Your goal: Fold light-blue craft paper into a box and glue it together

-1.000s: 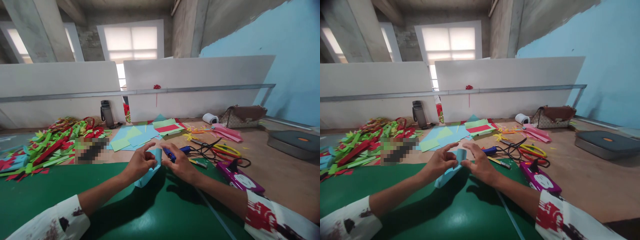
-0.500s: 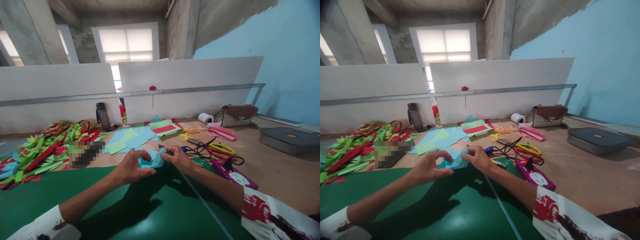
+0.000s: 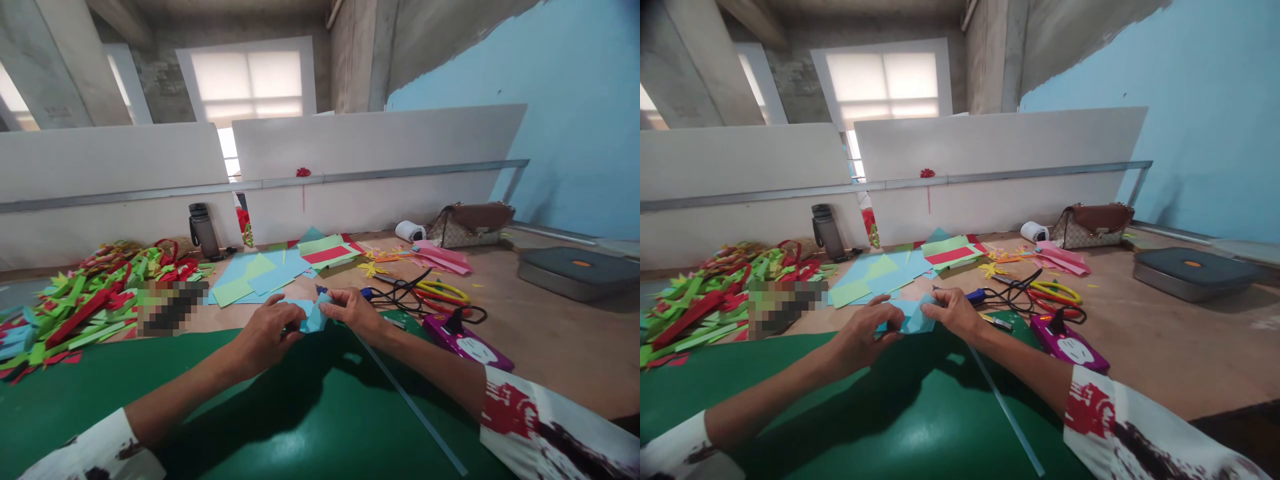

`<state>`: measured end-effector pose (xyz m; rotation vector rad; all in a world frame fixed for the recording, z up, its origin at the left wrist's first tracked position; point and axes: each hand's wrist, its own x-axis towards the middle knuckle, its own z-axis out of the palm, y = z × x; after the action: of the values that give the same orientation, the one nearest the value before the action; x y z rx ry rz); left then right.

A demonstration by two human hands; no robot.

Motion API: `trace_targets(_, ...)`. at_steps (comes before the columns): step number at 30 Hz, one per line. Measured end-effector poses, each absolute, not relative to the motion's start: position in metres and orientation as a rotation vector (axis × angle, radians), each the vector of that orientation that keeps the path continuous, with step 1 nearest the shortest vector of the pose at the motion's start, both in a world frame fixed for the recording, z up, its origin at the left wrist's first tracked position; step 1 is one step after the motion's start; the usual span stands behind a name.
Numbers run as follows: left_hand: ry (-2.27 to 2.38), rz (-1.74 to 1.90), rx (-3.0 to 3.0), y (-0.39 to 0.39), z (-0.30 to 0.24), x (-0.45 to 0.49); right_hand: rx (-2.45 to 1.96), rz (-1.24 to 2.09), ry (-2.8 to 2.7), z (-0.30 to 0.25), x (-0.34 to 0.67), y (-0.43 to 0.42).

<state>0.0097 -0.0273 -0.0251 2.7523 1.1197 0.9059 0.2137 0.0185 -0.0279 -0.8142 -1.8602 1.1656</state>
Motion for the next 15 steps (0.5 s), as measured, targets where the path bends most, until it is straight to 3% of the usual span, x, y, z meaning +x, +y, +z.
trace_targets(7, 0.932, 0.902, 2.784, -0.025, -0.025, 0.011, -0.787, 1.189, -1.884, -0.027, 0.214, 0.017)
trace_targets(15, 1.034, 0.984, 2.395, -0.032, -0.017, 0.022, -0.670, 1.235, -1.911, -0.027, 0.214, 0.014)
